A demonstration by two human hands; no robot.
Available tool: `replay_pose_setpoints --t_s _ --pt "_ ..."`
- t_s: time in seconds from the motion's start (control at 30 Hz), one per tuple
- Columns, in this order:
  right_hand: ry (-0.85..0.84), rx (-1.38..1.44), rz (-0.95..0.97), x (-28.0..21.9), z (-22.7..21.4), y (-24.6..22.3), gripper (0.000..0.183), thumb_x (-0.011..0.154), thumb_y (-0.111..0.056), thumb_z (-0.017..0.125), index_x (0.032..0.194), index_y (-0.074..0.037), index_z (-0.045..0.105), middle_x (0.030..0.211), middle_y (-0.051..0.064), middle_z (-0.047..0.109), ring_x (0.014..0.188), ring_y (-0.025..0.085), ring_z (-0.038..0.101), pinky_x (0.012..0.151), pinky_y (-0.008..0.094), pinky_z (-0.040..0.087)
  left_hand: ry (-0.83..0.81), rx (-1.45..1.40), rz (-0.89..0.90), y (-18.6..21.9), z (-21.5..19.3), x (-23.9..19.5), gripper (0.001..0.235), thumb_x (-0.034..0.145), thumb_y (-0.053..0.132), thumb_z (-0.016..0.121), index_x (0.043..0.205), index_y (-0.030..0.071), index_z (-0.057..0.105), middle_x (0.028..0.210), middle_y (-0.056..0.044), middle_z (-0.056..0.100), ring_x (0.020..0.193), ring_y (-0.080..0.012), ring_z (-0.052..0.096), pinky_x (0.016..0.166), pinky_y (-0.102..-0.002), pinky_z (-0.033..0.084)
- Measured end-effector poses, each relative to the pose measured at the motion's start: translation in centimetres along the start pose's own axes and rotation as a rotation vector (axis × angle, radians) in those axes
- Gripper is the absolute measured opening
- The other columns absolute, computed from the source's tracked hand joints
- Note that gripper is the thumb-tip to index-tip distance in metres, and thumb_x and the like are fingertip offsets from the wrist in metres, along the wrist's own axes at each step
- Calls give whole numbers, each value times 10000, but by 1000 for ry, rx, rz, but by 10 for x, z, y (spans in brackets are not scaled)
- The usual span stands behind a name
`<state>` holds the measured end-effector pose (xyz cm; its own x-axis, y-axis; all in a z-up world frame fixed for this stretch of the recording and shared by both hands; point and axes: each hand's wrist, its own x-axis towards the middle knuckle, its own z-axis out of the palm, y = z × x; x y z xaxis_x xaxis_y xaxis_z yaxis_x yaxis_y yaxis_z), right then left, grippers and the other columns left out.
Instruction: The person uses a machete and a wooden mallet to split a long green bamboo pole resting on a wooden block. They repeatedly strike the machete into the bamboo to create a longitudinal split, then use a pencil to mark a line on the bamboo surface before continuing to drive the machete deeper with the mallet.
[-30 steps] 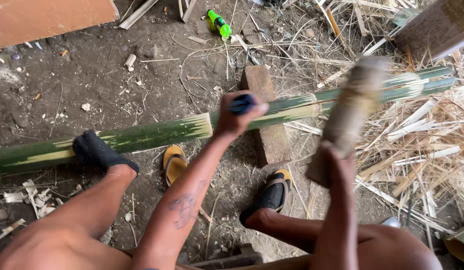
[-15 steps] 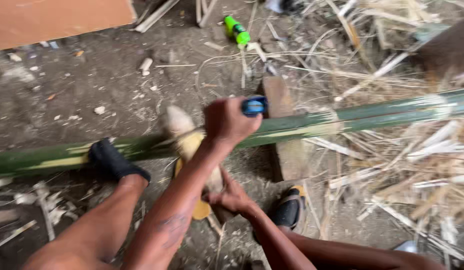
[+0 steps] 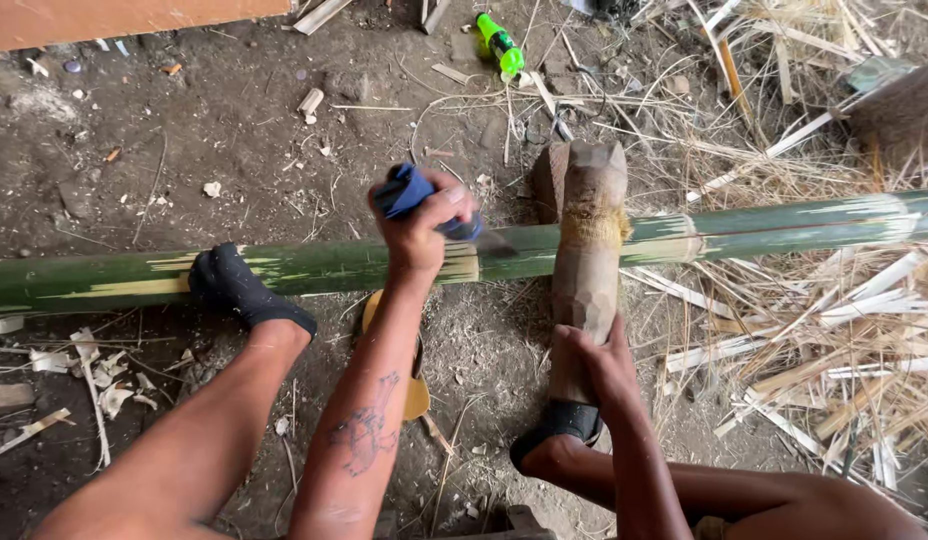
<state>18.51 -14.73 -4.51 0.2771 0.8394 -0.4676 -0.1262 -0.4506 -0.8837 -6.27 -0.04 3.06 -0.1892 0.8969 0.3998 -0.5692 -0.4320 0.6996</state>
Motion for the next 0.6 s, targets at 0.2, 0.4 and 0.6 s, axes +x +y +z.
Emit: replay_pose_setpoints --t_s 0.2,0.4,0.6 --pt "3 41 -174 -18 -1 -27 826 775 -229 822 1451 -33 390 1190 181 624 959 240 680 784 375 604 117 -229 -19 6 -45 -19 83 791 26 638 864 21 598 744 -115 601 642 -252 598 697 -438 539" --pt "18 22 -133 -34 13 -38 831 737 -226 813 1444 -64 408 1136 154 632 920 245 667 756 377 587 107 -296 -5 -3 -67 -13 71 828 28 629 872 21 573 779 -121 570 701 -252 555 748 -445 499" --pt "4 11 -135 -32 17 -37 875 740 -241 804 1480 -72 368 1153 156 631 949 247 679 756 389 607 -152 -202 -71 20 -90 -11 73 838 79 623 870 37 572 768 -129 587 718 -256 578 806 -430 517"
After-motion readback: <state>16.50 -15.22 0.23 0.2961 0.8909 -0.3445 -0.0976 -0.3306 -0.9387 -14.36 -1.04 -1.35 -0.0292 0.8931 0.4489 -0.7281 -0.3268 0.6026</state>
